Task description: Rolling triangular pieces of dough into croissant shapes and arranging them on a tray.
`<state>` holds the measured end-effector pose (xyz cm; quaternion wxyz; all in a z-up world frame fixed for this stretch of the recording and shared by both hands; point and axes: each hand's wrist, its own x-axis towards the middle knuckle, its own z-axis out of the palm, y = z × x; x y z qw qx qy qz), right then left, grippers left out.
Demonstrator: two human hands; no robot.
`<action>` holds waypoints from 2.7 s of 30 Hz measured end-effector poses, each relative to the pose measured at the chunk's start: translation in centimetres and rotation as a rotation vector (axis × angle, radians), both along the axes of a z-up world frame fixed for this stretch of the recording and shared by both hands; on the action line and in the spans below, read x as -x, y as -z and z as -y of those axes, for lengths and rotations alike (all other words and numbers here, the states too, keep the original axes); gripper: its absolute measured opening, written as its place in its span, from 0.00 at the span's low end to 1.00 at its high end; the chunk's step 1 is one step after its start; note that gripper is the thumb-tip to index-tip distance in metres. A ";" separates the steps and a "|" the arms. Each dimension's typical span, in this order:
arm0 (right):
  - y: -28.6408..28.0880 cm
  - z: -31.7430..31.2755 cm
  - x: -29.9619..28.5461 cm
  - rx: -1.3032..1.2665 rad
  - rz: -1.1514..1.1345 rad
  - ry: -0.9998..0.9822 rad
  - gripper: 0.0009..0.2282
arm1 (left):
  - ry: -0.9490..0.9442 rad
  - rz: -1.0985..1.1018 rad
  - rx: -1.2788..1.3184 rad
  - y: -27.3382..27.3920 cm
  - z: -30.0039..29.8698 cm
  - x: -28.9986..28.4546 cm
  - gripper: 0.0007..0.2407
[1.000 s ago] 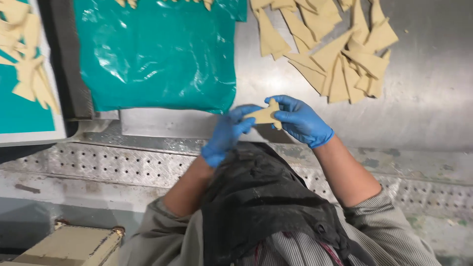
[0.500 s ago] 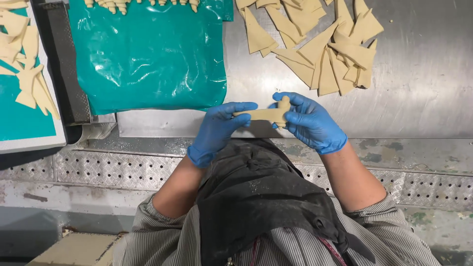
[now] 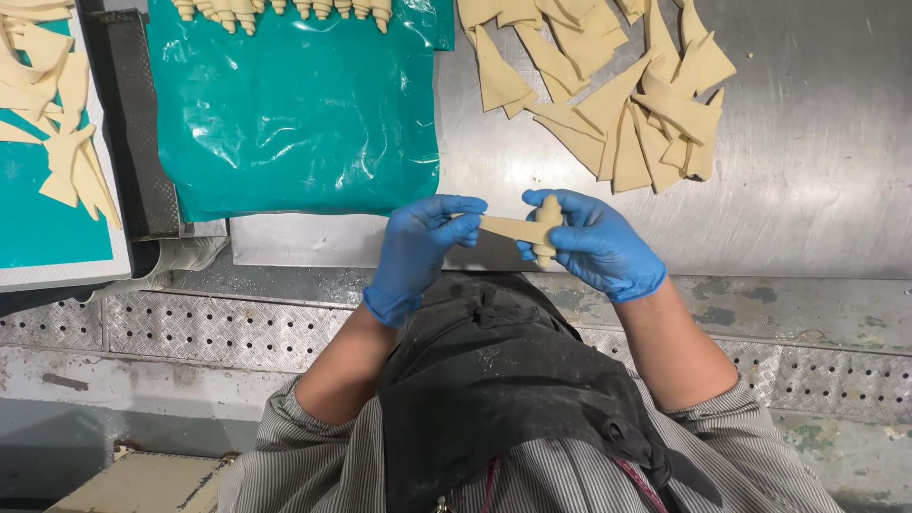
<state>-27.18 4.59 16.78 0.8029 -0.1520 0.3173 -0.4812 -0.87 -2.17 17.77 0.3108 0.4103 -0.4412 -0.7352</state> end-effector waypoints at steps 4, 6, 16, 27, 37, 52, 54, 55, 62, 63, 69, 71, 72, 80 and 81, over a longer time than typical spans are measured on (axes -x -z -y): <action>-2.0 1.3 -1.9 -0.052 -0.047 0.043 0.23 | -0.039 0.003 0.002 -0.1 0.0 0.1 0.10; -2.6 2.3 -3.2 -0.056 -0.064 0.014 0.24 | -0.060 0.003 -0.012 -0.4 0.0 0.5 0.09; -0.7 7.8 -8.2 -0.002 0.056 0.013 0.23 | -0.135 0.042 0.079 0.2 4.5 -4.4 0.09; 3.6 19.5 -19.4 -0.112 -0.164 -0.024 0.22 | -0.181 -0.029 0.086 7.6 15.4 -13.8 0.07; 8.8 36.8 -29.1 -0.020 -0.455 0.007 0.15 | -0.089 1.075 0.945 14.7 36.2 -22.7 0.28; 16.1 41.3 -32.1 0.496 -1.675 0.402 0.08 | 0.286 1.230 0.937 16.3 40.1 -22.8 0.33; 14.1 39.8 -29.8 0.539 -1.661 0.376 0.11 | 0.305 1.238 0.980 15.7 40.0 -22.0 0.34; 14.5 38.3 -26.4 0.531 -1.678 0.379 0.11 | 0.309 1.220 0.985 15.7 39.2 -22.0 0.34; 18.9 26.7 -7.2 0.178 -2.202 0.274 0.17 | 0.054 1.044 0.962 13.2 32.0 -21.4 0.37; 19.6 25.2 -5.4 0.143 -2.165 0.167 0.17 | 0.014 0.999 0.945 12.9 30.4 -20.9 0.35; 18.1 25.3 -5.4 0.331 -2.212 0.217 0.16 | -0.010 0.884 0.885 11.6 21.9 -15.8 0.31; 20.7 24.5 -3.9 0.436 -2.120 0.192 0.14 | -0.015 0.856 0.886 10.0 19.5 -12.7 0.30; 22.0 24.3 -3.1 0.498 -2.041 0.178 0.12 | 0.009 0.805 0.898 9.4 18.6 -11.0 0.29; 12.7 18.7 -3.8 0.105 -0.662 0.384 0.09 | -0.045 0.144 0.348 12.1 12.1 1.6 0.23; 11.1 17.8 -4.1 0.067 -0.449 0.405 0.08 | -0.052 -0.115 0.115 11.9 12.1 2.9 0.21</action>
